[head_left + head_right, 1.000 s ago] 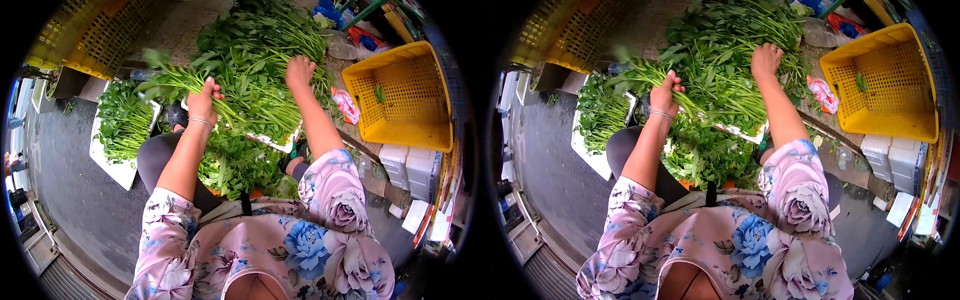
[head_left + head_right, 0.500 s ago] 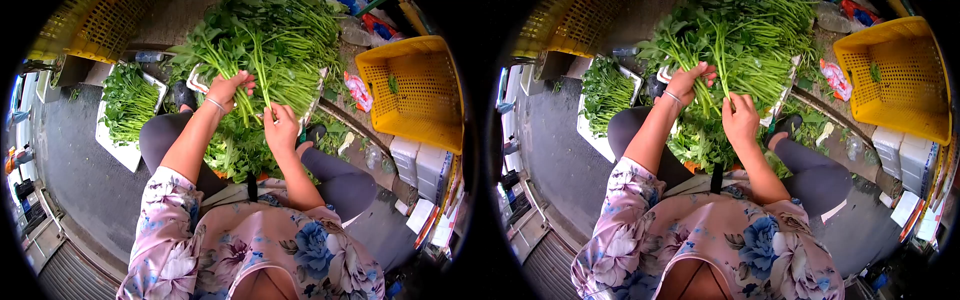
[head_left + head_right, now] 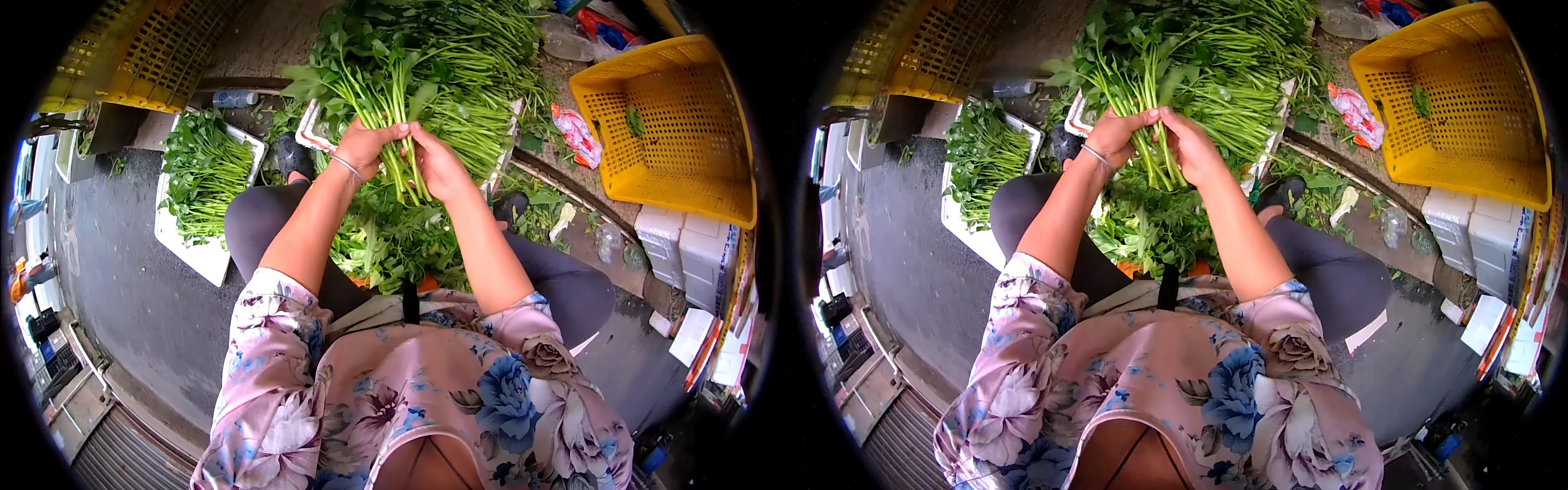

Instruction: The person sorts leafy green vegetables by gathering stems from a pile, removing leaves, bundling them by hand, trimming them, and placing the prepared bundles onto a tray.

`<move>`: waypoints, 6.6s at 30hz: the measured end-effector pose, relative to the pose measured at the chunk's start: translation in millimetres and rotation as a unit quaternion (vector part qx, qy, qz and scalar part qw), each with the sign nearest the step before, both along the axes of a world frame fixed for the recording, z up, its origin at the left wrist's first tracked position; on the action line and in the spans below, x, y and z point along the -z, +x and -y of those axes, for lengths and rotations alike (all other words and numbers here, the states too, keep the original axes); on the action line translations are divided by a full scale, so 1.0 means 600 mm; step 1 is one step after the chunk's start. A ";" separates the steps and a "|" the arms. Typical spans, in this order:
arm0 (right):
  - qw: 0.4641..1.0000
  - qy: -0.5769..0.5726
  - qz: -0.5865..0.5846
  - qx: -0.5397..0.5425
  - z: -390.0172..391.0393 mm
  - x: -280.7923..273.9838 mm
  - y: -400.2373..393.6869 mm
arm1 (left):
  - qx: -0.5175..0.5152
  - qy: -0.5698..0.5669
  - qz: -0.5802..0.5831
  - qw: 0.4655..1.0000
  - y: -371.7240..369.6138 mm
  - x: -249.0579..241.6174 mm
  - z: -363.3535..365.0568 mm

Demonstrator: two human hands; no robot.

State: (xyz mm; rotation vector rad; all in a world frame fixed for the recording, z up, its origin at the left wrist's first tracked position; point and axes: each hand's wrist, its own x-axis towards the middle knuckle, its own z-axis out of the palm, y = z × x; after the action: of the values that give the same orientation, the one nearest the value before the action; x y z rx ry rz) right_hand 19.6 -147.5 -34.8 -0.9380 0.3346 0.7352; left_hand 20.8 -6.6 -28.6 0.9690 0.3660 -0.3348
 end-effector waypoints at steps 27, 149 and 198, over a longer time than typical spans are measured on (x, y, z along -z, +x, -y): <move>0.282 -0.778 0.485 -0.282 0.095 0.051 0.336 | -0.231 0.065 0.068 0.968 0.009 -0.039 -0.094; 0.888 -0.225 0.401 0.014 -0.036 0.045 -0.147 | -0.205 0.134 -0.002 0.970 -0.190 0.030 0.012; 0.709 -0.636 0.297 -0.066 0.054 0.032 0.036 | -0.294 0.050 0.047 0.953 -0.103 -0.031 -0.008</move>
State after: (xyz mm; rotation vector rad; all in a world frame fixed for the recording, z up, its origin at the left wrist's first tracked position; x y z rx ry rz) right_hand 41.0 -179.7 -54.2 -2.4748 0.1554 0.1771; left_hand -40.9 -1.9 -10.1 0.9237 0.5676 0.2731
